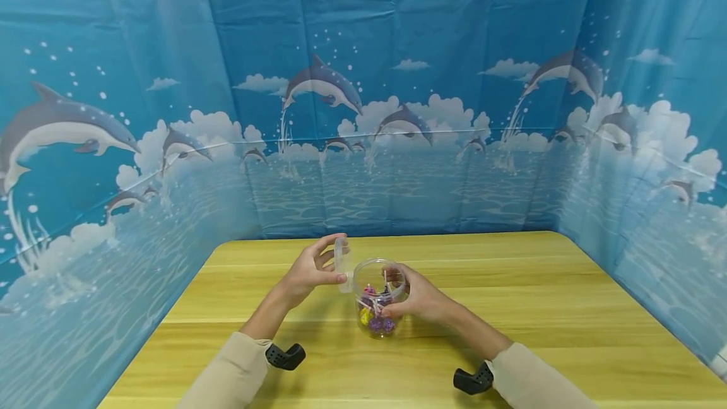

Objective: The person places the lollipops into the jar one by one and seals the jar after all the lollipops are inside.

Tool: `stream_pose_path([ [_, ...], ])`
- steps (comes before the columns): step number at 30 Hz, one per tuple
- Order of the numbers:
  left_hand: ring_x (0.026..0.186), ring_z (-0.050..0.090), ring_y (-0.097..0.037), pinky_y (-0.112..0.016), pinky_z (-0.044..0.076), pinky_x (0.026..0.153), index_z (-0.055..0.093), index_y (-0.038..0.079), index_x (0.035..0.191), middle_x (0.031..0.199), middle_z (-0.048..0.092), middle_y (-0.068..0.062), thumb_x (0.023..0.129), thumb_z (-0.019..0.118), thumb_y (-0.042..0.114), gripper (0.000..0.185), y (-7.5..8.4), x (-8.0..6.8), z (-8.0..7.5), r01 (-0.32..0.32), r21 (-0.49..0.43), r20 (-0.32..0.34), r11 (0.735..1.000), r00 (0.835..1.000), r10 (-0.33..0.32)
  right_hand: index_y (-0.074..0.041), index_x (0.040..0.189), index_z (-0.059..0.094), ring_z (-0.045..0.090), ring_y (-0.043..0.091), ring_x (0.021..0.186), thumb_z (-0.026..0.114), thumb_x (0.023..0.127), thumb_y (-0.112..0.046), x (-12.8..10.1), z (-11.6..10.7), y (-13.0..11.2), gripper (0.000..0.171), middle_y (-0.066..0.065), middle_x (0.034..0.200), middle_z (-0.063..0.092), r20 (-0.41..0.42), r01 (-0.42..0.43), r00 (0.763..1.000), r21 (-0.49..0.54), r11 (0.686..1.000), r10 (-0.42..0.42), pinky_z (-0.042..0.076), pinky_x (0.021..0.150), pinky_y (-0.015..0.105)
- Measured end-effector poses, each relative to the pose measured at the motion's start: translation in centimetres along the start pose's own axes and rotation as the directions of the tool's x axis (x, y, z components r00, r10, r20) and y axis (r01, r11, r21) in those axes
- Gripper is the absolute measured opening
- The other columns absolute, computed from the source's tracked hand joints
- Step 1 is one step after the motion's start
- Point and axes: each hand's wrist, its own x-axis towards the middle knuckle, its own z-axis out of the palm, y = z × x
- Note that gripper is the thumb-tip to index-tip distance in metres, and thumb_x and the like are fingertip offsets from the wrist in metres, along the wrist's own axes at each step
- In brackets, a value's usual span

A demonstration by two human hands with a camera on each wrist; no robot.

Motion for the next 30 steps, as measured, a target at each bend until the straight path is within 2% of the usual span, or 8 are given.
stream_pose_path([
  [3, 0.147, 0.034, -0.041, -0.066, 0.029, 0.114, 0.032, -0.001, 0.158, 0.156, 0.038, -0.020, 0.087, 0.085, 0.011, 0.090, -0.2, 0.3, 0.4, -0.022, -0.029, -0.014, 0.999, 1.000, 0.021, -0.002, 0.151, 0.043, 0.053, 0.034, 0.127, 0.090, 0.083, -0.021, -0.1, 0.0, 0.1, 0.086, 0.024, 0.141, 0.051, -0.002, 0.004, 1.000, 0.004, 1.000, -0.004, 0.051, 0.100, 0.045],
  [9, 0.146, 0.034, -0.039, -0.050, 0.041, 0.112, 0.033, 0.000, 0.158, 0.156, 0.037, -0.017, 0.087, 0.086, 0.014, 0.090, 0.0, 0.7, 1.1, -0.038, -0.042, -0.036, 0.998, 0.999, 0.036, -0.002, 0.150, 0.044, 0.053, 0.034, 0.128, 0.090, 0.082, -0.020, 0.0, 0.1, 0.2, 0.084, 0.026, 0.140, 0.051, -0.003, 0.009, 1.000, 0.013, 1.000, -0.009, 0.050, 0.102, 0.046],
  [12, 0.147, 0.031, -0.041, -0.047, 0.039, 0.115, 0.035, 0.001, 0.158, 0.160, 0.033, -0.019, 0.089, 0.080, 0.003, 0.082, 0.2, 1.1, 1.3, -0.031, -0.033, -0.014, 0.999, 0.999, 0.030, -0.001, 0.151, 0.043, 0.053, 0.034, 0.128, 0.089, 0.083, -0.019, 0.0, 0.1, 0.1, 0.085, 0.026, 0.141, 0.050, 0.001, 0.004, 1.000, 0.024, 1.000, -0.004, 0.051, 0.101, 0.046],
  [15, 0.146, 0.034, -0.038, -0.047, 0.037, 0.116, 0.038, 0.003, 0.157, 0.160, 0.033, -0.019, 0.088, 0.083, 0.005, 0.082, 0.6, 1.8, 1.7, -0.024, 0.010, 0.023, 1.000, 0.999, 0.024, -0.001, 0.152, 0.042, 0.053, 0.035, 0.127, 0.089, 0.084, -0.019, -0.1, 0.0, 0.1, 0.085, 0.026, 0.141, 0.050, 0.005, 0.005, 1.000, 0.021, 1.000, -0.006, 0.052, 0.100, 0.047],
  [18, 0.145, 0.037, -0.034, -0.048, 0.035, 0.118, 0.041, 0.005, 0.156, 0.159, 0.036, -0.017, 0.085, 0.088, 0.017, 0.086, 1.0, 2.3, 2.1, -0.025, 0.114, 0.070, 0.993, 0.997, 0.017, -0.002, 0.153, 0.041, 0.053, 0.034, 0.127, 0.088, 0.085, -0.020, -0.1, 0.0, 0.1, 0.085, 0.026, 0.141, 0.049, 0.015, 0.011, 1.000, 0.012, 1.000, -0.012, 0.052, 0.100, 0.047],
  [21, 0.142, 0.041, -0.031, -0.051, 0.035, 0.117, 0.044, 0.008, 0.156, 0.156, 0.041, -0.015, 0.084, 0.089, 0.027, 0.086, 1.6, 2.9, 2.6, -0.032, 0.263, 0.111, 0.964, 0.994, 0.003, -0.002, 0.155, 0.038, 0.053, 0.034, 0.126, 0.087, 0.086, -0.022, -0.1, -0.1, 0.2, 0.088, 0.025, 0.141, 0.049, 0.026, 0.019, 0.999, 0.004, 1.000, -0.019, 0.052, 0.099, 0.045],
  [25, 0.136, 0.045, -0.028, -0.053, 0.038, 0.114, 0.050, 0.014, 0.153, 0.152, 0.047, -0.011, 0.083, 0.088, 0.039, 0.083, 2.2, 3.7, 3.0, -0.040, 0.450, 0.150, 0.892, 0.988, -0.031, -0.003, 0.156, 0.037, 0.054, 0.033, 0.123, 0.086, 0.087, -0.023, -0.1, -0.2, 0.2, 0.087, 0.024, 0.140, 0.049, 0.040, 0.025, 0.999, 0.005, 1.000, -0.025, 0.053, 0.096, 0.040],
  [30, 0.135, 0.044, -0.027, -0.052, 0.041, 0.112, 0.052, 0.017, 0.152, 0.150, 0.049, -0.005, 0.081, 0.087, 0.044, 0.084, 2.7, 4.6, 3.6, -0.048, 0.578, 0.203, 0.814, 0.975, -0.087, -0.002, 0.155, 0.037, 0.058, 0.032, 0.118, 0.085, 0.088, -0.021, -0.1, -0.2, 0.3, 0.085, 0.018, 0.134, 0.054, 0.063, 0.025, 0.998, 0.047, 0.999, -0.027, 0.055, 0.093, 0.037],
])
